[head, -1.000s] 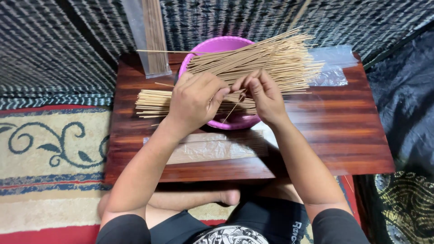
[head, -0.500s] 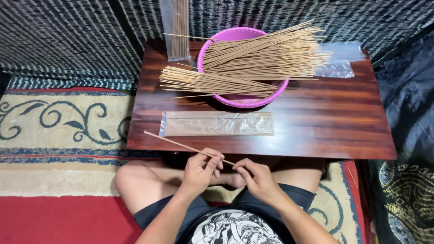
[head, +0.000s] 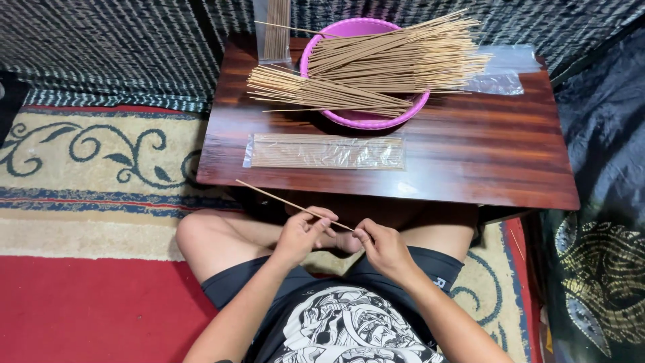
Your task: The person packages incense sticks into plastic sleeves.
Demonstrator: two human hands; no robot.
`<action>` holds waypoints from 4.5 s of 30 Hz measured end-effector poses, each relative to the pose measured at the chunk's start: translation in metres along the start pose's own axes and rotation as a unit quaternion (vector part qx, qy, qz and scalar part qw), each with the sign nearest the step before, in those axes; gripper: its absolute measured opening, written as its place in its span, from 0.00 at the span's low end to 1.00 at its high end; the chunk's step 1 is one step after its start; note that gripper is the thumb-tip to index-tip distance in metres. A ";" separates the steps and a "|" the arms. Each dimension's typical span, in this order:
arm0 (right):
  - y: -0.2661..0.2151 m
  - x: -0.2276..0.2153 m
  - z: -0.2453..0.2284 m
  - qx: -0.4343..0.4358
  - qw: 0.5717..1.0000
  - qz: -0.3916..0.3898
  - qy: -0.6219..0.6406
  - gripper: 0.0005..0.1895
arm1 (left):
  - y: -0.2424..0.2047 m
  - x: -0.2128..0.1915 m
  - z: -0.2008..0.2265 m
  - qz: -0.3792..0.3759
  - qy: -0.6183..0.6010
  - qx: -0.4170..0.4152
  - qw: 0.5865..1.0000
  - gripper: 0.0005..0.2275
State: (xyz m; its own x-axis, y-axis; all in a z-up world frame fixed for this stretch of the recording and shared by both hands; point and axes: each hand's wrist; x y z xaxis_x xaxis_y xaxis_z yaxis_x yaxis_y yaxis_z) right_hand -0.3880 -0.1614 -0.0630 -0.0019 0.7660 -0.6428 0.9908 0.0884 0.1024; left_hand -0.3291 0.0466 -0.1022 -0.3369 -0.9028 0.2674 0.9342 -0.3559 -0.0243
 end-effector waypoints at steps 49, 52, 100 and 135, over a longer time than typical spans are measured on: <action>-0.058 0.010 -0.022 0.008 1.000 -0.016 0.002 0.07 | -0.066 0.009 -0.027 0.054 -0.086 0.021 0.995 0.07; -0.060 0.007 -0.037 0.012 0.999 -0.038 0.028 0.04 | -0.066 0.016 -0.040 0.031 -0.083 0.009 0.996 0.06; 0.027 -0.050 0.019 -0.035 0.996 0.033 -0.079 0.06 | 0.050 -0.025 0.020 0.072 -0.083 0.089 0.990 0.09; 0.022 -0.052 0.042 -0.071 0.991 0.062 -0.100 0.05 | 0.049 -0.013 0.010 0.061 -0.098 0.024 0.993 0.10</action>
State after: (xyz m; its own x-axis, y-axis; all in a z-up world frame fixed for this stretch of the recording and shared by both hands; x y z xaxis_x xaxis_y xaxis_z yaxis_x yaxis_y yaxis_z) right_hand -0.3600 -0.2256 -0.0590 0.1603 0.6370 -0.7540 0.9527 0.1000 0.2870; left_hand -0.2778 0.0439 -0.0968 -0.1957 -0.8723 0.4480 0.9728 -0.2306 -0.0241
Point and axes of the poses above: each hand's wrist, its own y-axis towards the middle knuckle, its own x-axis out of the palm, z = x × y, and after that the axes turned 3 degrees about -x, right-handed
